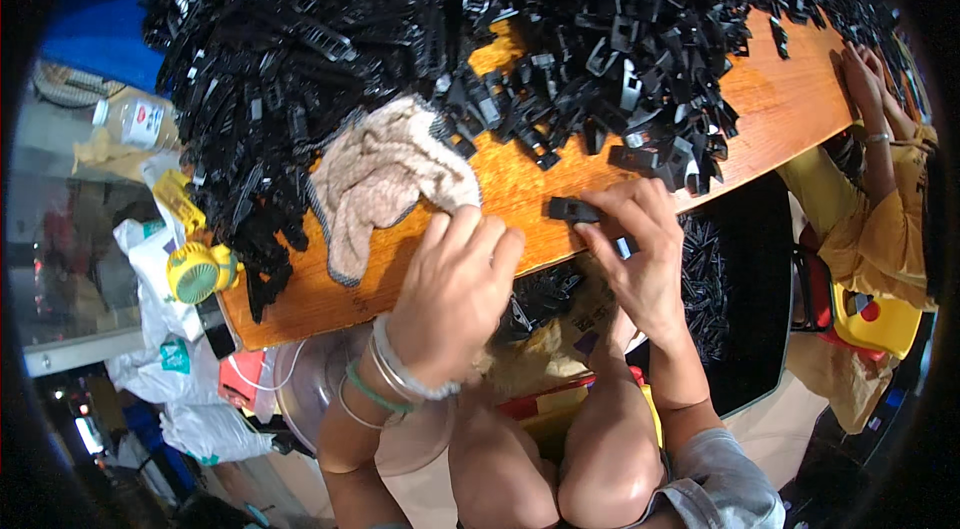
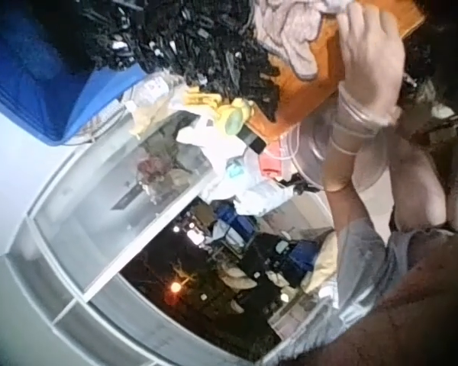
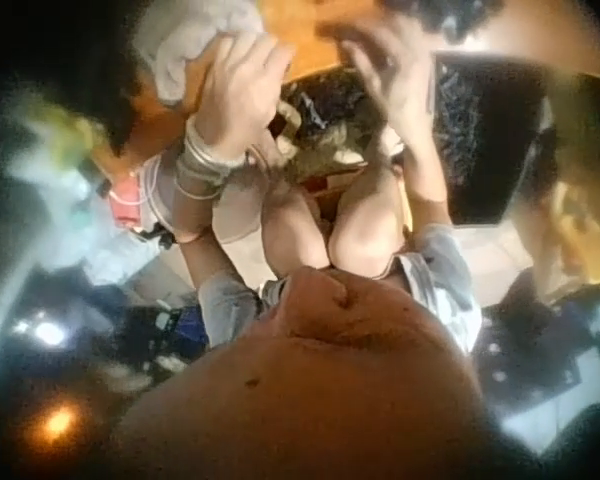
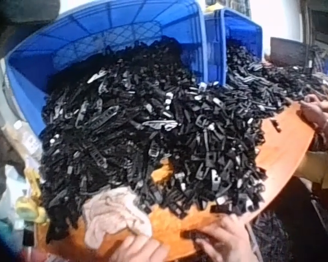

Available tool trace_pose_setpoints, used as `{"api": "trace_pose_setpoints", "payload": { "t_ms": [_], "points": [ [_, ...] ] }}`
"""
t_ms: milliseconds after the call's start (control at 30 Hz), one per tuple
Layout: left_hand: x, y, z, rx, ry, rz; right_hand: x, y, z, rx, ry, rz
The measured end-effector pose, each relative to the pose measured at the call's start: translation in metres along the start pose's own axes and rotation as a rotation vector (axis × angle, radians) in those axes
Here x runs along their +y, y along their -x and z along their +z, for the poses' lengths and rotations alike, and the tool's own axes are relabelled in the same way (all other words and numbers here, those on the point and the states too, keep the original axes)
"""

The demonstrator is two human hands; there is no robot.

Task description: The person assembles plastic components by picking up plastic parts from a table, fitting pieces together by hand, and dropping the assembled parts into a bowl below.

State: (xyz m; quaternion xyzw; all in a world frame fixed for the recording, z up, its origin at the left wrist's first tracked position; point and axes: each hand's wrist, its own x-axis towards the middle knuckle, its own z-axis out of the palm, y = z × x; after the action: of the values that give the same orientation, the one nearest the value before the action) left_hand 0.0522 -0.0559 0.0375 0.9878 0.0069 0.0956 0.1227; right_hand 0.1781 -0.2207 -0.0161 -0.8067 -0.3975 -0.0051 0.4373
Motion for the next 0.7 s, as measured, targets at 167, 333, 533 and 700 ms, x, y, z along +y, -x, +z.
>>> {"api": "trace_pose_setpoints", "payload": {
  "t_ms": [167,333,533,700],
  "points": [
    [-0.017,0.001,0.004,0.094,0.262,-0.099,0.002,-0.002,0.002,-0.009,-0.067,-0.051],
    [-0.036,0.029,0.018,0.260,0.281,-0.233,-0.021,-0.006,0.019,-0.097,-0.263,-0.108],
    [-0.037,0.037,0.024,0.310,0.358,-0.233,-0.019,-0.008,0.012,-0.264,-0.180,-0.085],
    [-0.041,0.038,0.027,0.279,0.399,-0.201,-0.020,-0.014,0.009,-0.321,-0.186,-0.077]
  ]
}}
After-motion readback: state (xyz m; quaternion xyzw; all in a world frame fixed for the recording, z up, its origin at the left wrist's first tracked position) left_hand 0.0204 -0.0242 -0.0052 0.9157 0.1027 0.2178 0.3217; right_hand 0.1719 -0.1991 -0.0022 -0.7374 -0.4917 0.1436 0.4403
